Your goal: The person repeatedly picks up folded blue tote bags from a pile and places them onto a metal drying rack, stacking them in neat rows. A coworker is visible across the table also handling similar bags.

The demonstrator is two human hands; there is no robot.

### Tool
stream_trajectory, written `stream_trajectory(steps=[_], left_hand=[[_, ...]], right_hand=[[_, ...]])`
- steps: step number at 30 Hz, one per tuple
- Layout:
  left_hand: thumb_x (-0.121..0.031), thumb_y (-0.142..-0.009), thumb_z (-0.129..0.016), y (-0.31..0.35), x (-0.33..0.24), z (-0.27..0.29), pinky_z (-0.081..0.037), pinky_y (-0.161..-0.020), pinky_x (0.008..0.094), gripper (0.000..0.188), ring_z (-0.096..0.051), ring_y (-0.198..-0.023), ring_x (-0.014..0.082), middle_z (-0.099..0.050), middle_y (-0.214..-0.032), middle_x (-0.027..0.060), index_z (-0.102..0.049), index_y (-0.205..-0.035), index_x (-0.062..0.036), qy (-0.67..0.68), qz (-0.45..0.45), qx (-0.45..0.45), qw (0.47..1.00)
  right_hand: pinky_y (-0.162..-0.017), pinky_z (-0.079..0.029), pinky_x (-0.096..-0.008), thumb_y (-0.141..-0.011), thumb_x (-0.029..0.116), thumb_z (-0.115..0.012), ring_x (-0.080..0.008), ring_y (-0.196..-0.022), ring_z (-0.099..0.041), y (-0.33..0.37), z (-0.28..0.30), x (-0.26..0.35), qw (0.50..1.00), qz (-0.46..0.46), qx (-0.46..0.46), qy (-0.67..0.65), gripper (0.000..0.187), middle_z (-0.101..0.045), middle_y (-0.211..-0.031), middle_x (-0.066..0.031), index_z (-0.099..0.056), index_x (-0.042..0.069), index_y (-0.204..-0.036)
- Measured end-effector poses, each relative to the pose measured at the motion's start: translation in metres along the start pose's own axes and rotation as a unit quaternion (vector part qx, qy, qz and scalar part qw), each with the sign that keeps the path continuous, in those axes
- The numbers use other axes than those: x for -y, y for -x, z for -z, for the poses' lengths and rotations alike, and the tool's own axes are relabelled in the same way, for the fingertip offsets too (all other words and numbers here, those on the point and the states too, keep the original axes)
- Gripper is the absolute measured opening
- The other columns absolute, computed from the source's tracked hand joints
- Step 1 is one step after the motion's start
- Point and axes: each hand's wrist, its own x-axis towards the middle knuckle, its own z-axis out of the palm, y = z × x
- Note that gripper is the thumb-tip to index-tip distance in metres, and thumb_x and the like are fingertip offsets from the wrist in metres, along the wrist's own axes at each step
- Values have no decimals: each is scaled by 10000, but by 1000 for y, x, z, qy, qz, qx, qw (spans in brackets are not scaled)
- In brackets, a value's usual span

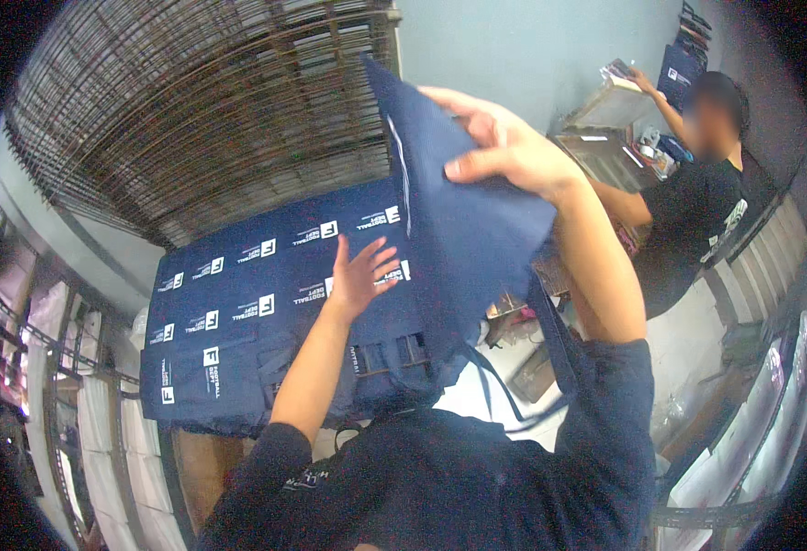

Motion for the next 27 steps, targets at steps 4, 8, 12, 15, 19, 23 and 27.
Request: stream_trajectory(steps=[4, 8, 12, 15, 19, 23, 27], left_hand=[[-868, -659, -257, -13, -38, -11, -346, -952, 406, 1079, -413, -1178, 280, -427, -1297, 123, -301, -1353, -43, 159, -52, 233, 958], [-726, -737, -416, 26, -93, -32, -349, -989, 405, 915, -435, -1180, 272, -468, -1269, 121, -336, -1316, -21, 144, -177, 198, 953], [-290, -851, -577, 43, -141, -16, -430, -887, 394, 389, -558, -1010, 238, -588, -1102, 94, -535, -1152, -47, 87, -263, 24, 961], [-257, -797, -648, 64, -191, -52, -512, -695, 336, 345, -624, -764, 198, -634, -914, 105, -578, -1032, -13, -7, -341, -44, 939], [-182, -812, -601, 82, -227, -109, -479, -633, 302, 208, -592, -685, 152, -643, -819, 77, -634, -909, -1, -168, -446, -18, 879], [-141, -829, -593, 98, -246, -118, -462, -613, 306, 157, -579, -692, 141, -646, -812, 70, -643, -898, -10, -234, -429, -53, 871], [-62, -804, -540, 126, -275, -104, -475, -575, 329, 112, -574, -624, 157, -626, -723, 92, -621, -801, 15, -187, -525, -66, 828]], right_hand=[[-1052, -236, -340, -611, 55, -738, -215, -1247, -364, 12, -40, 26, 997, -70, 35, -18, 859, -390, -1346, -151, -302, -49, -1343], [-1049, -246, -323, -651, 57, -717, -203, -1257, -348, 30, -29, 26, 997, -68, -5, 42, 850, -364, -1366, -141, -260, -41, -1360], [-1038, -266, -325, -592, 189, -760, -202, -1248, -364, 41, -23, -5, 987, -62, -140, 51, 935, -377, -1353, -144, -274, -49, -1354], [-1023, -308, -413, -723, 662, -527, -282, -1239, -366, 68, -39, -80, 963, 19, -216, -162, 1008, -328, -1370, -178, -190, -22, -1383], [-824, -394, -566, -583, 816, -504, -390, -929, -550, 105, -120, -232, 801, -92, -39, -590, 944, -546, -1149, -198, -478, 130, -1232], [-888, -359, -612, -594, 751, -575, -415, -1058, -496, 60, -219, -247, 811, -224, -37, -539, 1044, -491, -1200, -230, -241, 135, -1367], [-955, -283, -641, -727, 669, -520, -480, -1204, -357, 30, -236, -269, 785, -176, 151, -574, 930, -335, -1336, -288, -151, 152, -1406]])
